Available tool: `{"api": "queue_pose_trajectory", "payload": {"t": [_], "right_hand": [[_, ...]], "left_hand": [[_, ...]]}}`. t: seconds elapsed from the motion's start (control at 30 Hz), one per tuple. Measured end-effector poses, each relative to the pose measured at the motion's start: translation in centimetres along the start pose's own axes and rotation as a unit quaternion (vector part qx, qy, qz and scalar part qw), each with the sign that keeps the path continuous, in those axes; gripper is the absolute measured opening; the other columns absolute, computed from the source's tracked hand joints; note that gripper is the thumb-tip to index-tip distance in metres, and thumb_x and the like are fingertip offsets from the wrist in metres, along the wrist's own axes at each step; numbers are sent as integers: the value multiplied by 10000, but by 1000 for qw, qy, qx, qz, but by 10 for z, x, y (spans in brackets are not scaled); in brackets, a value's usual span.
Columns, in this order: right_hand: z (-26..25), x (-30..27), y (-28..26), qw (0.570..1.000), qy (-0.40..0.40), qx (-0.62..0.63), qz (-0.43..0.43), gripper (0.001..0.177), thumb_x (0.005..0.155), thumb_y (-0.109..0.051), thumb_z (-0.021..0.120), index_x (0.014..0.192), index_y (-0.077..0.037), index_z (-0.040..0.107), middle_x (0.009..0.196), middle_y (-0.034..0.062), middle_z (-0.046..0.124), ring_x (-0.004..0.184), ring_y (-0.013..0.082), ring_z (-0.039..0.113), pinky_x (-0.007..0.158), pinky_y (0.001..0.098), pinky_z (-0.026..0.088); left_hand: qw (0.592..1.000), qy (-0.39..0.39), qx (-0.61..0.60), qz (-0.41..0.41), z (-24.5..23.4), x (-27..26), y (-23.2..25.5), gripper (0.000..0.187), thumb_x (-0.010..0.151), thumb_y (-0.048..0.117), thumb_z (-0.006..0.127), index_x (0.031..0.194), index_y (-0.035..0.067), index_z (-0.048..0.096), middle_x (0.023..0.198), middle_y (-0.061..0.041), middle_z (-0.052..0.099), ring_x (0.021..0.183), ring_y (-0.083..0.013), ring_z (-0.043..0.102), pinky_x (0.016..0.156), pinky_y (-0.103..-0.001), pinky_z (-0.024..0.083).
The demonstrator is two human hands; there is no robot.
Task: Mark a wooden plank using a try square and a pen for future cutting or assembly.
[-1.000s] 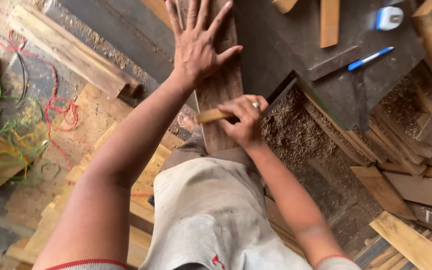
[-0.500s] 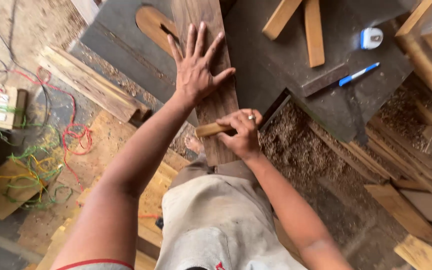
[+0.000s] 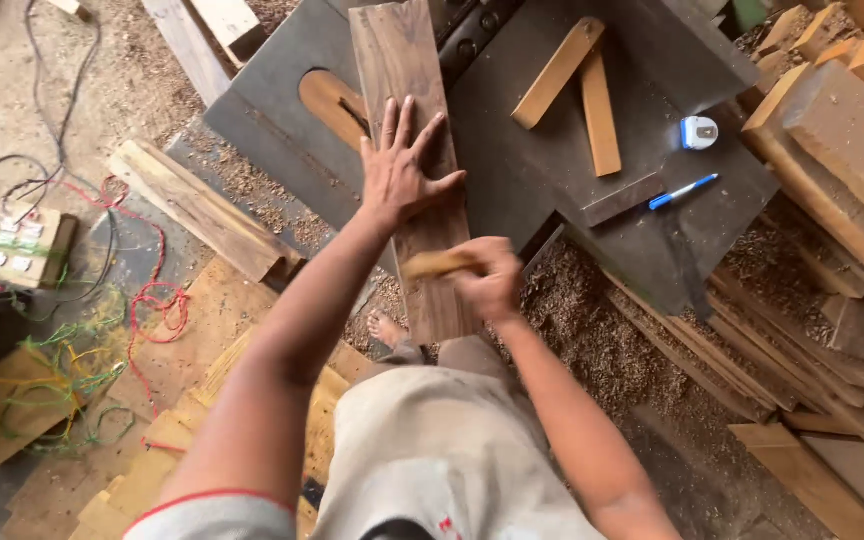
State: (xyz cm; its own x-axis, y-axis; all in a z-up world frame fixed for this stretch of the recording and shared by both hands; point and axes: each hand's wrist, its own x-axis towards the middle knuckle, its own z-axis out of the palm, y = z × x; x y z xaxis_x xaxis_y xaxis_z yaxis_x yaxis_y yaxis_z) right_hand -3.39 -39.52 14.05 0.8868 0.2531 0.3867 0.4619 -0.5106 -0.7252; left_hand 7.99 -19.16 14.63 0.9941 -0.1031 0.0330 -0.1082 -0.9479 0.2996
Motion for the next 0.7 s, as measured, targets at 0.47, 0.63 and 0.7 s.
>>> {"api": "queue_pose_trajectory", "payload": {"t": [0.47,0.63,0.7], "right_hand": [[-147,-102,78,900,167,193,354,346,871,-125,820,1171,2,700,1125,58,699,1024,158,656,926,304,527],[-127,3,87,936,101,202,270,327,843,-116,845,1137,-32,730,1123,49,702,1041,154,649,957,298,507],[-112,53,81,961,58,155,220,312,823,-110,859,1107,-41,748,1113,55,707,1040,163,651,958,302,505]], "left_hand": [[962,131,-104,-216,7,-35,72,1178,568,604,876,1573,231,389,1685,-219,219,1573,-404,162,930,-665,504],[948,128,-141,-253,4,-67,107,1091,639,550,845,1542,140,388,1634,-283,201,1530,-446,155,932,-715,431],[937,148,-181,-258,28,-65,90,1085,634,542,842,1512,91,392,1593,-327,208,1483,-475,178,960,-746,377]]}}
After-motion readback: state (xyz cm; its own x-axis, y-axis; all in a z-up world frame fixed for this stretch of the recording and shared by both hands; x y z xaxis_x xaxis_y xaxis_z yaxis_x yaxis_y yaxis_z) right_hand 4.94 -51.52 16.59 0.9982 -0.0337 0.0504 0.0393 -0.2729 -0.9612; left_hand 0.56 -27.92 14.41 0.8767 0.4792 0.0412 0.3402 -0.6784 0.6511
